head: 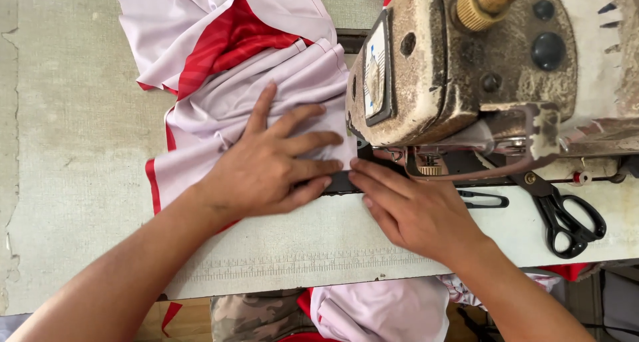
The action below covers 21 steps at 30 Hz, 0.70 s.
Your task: Handling and aligning fabric pieces on a workbench in a sewing factory.
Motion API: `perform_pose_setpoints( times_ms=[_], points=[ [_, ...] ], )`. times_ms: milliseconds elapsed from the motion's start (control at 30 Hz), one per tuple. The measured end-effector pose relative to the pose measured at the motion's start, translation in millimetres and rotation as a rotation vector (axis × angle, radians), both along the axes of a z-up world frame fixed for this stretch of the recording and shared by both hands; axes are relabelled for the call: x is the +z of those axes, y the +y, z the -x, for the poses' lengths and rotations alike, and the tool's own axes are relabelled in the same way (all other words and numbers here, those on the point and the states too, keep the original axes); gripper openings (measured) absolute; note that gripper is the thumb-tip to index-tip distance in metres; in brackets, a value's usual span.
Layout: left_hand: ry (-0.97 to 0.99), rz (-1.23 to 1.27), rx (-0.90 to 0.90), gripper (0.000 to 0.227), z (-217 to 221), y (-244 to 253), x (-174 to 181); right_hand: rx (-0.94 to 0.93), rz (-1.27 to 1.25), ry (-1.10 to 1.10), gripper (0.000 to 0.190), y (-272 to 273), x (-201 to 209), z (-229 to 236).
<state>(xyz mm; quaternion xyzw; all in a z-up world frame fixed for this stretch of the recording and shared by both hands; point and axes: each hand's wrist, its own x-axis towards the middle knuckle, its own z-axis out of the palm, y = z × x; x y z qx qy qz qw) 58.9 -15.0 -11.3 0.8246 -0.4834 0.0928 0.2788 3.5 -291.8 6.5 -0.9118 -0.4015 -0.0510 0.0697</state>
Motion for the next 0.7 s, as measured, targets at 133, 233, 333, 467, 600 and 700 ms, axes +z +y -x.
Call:
perform_pose_setpoints(
  times_ms=[133, 233, 333, 467, 600, 700],
  points=[
    [0.001, -0.012, 0.035, 0.025, -16, -1, -1, -0.133, 0.083, 0.043, 0.043, 3, -6, -6],
    [-0.018, 0.010, 0.082, 0.024, -25, -2, -1, -0.160, 0.126, -0.102, 0.042, -14, -6, 3],
    [-0.011, 0.026, 0.115, 0.024, -25, -2, -4, -0.232, -0.165, 0.004, 0.042, -62, -4, 24],
    [-0.013, 0.024, 0.111, 0.025, -22, -1, -6, -0.437, -0.447, -0.216, 0.029, -142, 11, 45],
    [-0.036, 0.028, 0.133, 0.028, -23, -3, -6, -0.592, -0.333, -0.309, 0.041, -215, -15, 49],
    [-0.033, 0.034, 0.147, 0.031, -24, -4, -7, -0.539, -0.349, -0.343, 0.042, -217, -33, 57]
  ],
)
